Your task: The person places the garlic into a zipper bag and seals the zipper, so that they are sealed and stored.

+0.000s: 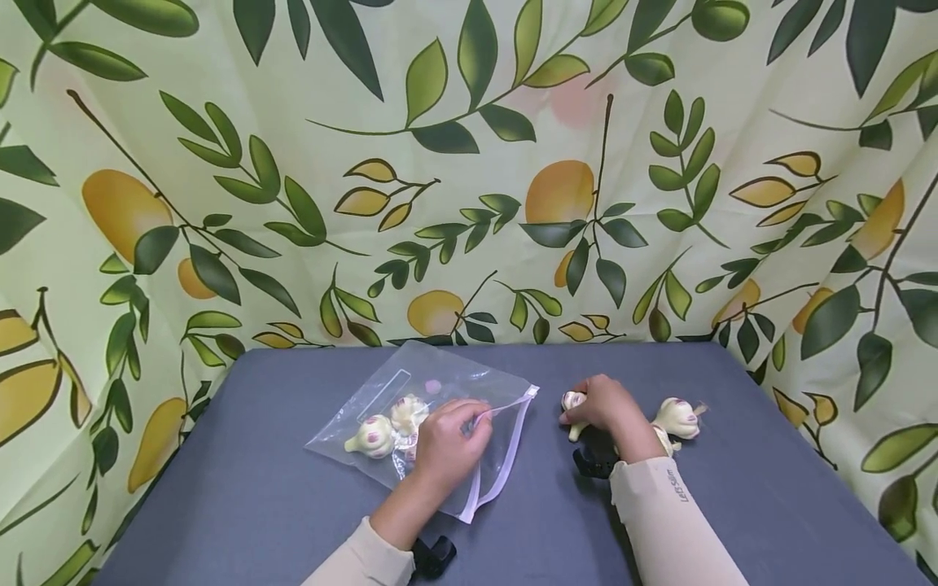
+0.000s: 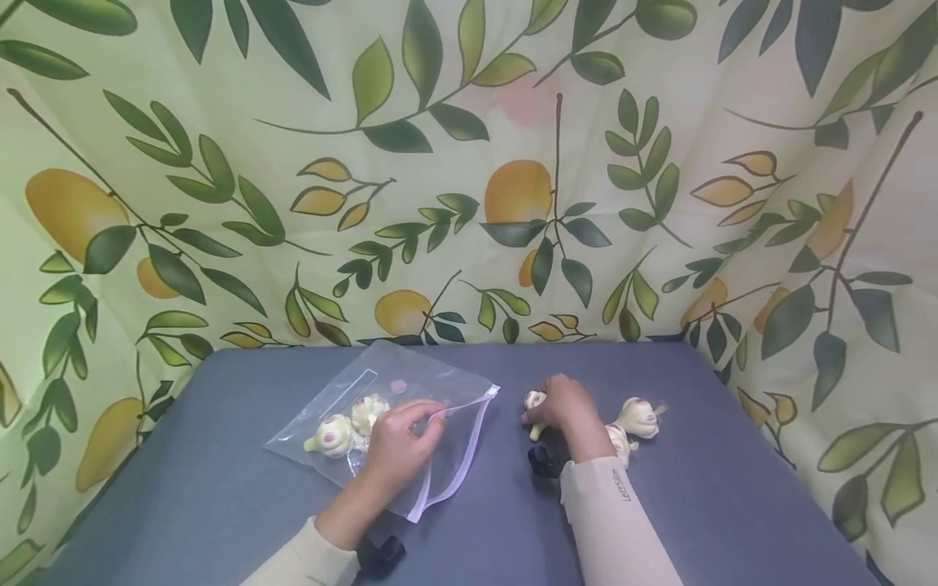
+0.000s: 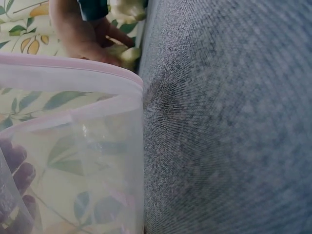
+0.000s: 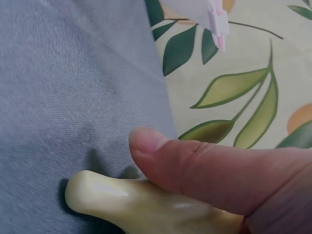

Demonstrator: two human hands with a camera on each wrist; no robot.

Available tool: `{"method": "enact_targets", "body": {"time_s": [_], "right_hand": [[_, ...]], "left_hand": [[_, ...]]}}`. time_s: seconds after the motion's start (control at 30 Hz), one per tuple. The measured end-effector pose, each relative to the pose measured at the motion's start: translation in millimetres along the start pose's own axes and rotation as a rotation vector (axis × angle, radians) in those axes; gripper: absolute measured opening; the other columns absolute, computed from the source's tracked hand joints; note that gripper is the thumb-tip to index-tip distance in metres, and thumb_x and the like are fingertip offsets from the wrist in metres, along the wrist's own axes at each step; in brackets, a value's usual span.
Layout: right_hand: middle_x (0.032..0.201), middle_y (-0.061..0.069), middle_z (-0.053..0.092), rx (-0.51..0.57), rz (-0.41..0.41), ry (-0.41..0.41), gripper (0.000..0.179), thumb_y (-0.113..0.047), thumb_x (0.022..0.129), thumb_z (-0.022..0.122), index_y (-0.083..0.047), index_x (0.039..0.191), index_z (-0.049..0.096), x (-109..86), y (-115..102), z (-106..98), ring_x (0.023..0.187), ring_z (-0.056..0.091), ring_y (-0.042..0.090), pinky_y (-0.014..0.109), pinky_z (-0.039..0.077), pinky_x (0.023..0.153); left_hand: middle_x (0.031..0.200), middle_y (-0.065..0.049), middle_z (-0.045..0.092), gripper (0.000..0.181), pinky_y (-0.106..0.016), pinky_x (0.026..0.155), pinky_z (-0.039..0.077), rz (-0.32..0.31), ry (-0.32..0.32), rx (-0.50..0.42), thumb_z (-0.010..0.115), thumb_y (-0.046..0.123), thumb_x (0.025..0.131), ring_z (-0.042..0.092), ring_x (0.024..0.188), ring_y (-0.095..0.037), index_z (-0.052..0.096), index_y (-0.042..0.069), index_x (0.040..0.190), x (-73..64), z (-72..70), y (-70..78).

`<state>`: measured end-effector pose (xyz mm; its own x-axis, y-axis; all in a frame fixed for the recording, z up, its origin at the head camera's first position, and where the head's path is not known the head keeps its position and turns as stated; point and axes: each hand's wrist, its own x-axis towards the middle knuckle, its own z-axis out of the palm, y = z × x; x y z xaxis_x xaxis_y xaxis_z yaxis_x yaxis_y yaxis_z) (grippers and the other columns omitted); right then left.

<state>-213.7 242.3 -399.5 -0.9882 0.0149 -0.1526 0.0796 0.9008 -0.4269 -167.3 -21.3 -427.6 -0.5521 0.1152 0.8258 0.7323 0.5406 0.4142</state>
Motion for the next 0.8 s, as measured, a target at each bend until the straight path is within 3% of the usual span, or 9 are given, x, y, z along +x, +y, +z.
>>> {"method": "enact_targets", "body": {"time_s": [0.23,0.5,0.67,0.8], "right_hand": [[0.095,0.011,0.066,0.115,-0.011,0.023,0.057,-0.032,0.065,0.082,-0.008,0.115,0.066,-16.9,4.1,13.7,0.08,0.056,0.023,0.034,0.045,0.068],[0.118,0.018,0.063,0.169,-0.119,0.058,0.062,-0.024,0.066,0.082,-0.005,0.122,0.062,-32.9,15.2,26.5,0.1,0.058,0.028,0.046,0.045,0.089],[0.107,0.011,0.067,0.232,-0.186,0.036,0.055,-0.031,0.068,0.08,-0.009,0.116,0.065,-33.8,15.3,29.6,0.088,0.058,0.019,0.035,0.046,0.081],[0.09,0.005,0.065,0.336,-0.173,0.033,0.048,-0.034,0.071,0.078,-0.011,0.111,0.067,-34.3,15.3,29.4,0.076,0.055,0.014,0.028,0.045,0.069]], "left_hand": [[0.084,0.003,0.073,0.008,-0.023,0.075,0.054,-0.018,-0.01,0.0,0.07,0.012,0.075,0.069,0.081,-0.01,0.075,0.011,0.082,0.0,-1.9,-0.3],[0.084,0.003,0.073,0.008,-0.022,0.074,0.054,-0.015,-0.019,-0.006,0.069,0.012,0.076,0.069,0.081,-0.01,0.075,0.01,0.082,-0.1,-0.6,-0.2],[0.084,0.003,0.073,0.008,-0.024,0.073,0.054,-0.014,-0.004,0.005,0.068,0.012,0.076,0.069,0.08,-0.011,0.075,0.01,0.082,0.0,-2.8,-2.4],[0.085,0.003,0.073,0.009,-0.024,0.074,0.054,-0.026,-0.012,0.004,0.068,0.013,0.077,0.069,0.081,-0.011,0.075,0.011,0.083,1.0,-5.1,-3.3]]}}
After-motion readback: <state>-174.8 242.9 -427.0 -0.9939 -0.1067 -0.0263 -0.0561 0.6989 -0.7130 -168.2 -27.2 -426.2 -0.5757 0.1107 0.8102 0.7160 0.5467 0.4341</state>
